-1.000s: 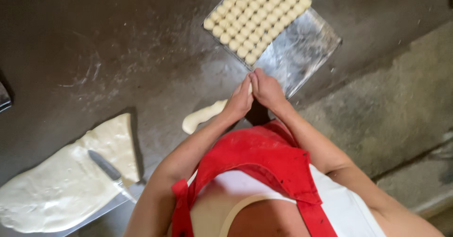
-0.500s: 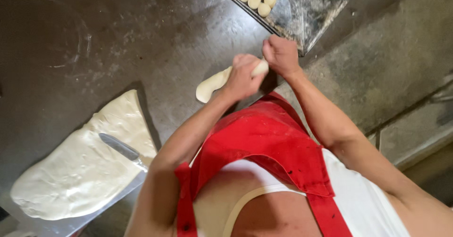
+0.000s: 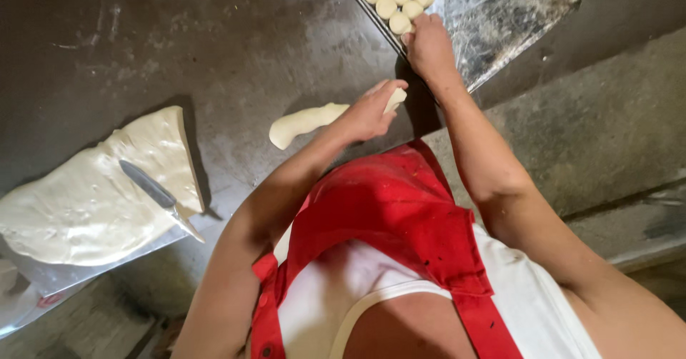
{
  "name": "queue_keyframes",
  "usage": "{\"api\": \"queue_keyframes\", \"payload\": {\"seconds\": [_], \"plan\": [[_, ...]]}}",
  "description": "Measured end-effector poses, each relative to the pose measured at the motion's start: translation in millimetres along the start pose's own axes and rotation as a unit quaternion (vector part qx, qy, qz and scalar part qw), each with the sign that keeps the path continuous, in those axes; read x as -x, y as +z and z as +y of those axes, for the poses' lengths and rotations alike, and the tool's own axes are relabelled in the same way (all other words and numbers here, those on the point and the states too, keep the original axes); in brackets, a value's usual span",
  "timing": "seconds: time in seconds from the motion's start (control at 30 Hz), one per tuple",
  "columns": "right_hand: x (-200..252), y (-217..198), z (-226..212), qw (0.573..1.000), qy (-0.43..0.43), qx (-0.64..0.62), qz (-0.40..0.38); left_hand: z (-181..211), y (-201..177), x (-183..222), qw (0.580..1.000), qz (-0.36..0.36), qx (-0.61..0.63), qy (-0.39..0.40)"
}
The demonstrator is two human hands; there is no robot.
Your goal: The person uses a knife to cut portions of dough from a large sheet on a table, rolls each portion into a small ball by hand, and places the balls onto a metal tray.
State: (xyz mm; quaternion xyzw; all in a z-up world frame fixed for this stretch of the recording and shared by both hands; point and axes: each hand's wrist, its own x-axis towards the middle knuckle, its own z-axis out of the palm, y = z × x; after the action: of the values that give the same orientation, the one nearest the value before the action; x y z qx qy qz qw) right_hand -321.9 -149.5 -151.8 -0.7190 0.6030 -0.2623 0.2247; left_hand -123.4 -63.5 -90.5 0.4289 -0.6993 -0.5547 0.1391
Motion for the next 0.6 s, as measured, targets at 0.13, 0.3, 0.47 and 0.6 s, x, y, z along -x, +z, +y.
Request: {"api": "queue_keyframes", "payload": {"seconds": [0.13, 0.3, 0.47, 0.6], "plan": [[48, -30, -36, 0.988, 0.101, -0.07, -0.092, -14, 6, -13, 0.991, 0.068, -0.015, 0.11], [78, -34, -81, 0.982, 0.115, -0.11, -0.103, -20, 4, 1, 0.997, 0.053, 0.049, -0.019], [84, -40, -136, 0.985, 0.145, -0.082, 0.038, -2, 0, 16, 0.989, 0.128, -0.023, 0.076], [90, -49, -157, 0.979, 0.163, -0.096, 0.08, 10, -7, 25, 0.986, 0.127, -0.055, 0.093]]}}
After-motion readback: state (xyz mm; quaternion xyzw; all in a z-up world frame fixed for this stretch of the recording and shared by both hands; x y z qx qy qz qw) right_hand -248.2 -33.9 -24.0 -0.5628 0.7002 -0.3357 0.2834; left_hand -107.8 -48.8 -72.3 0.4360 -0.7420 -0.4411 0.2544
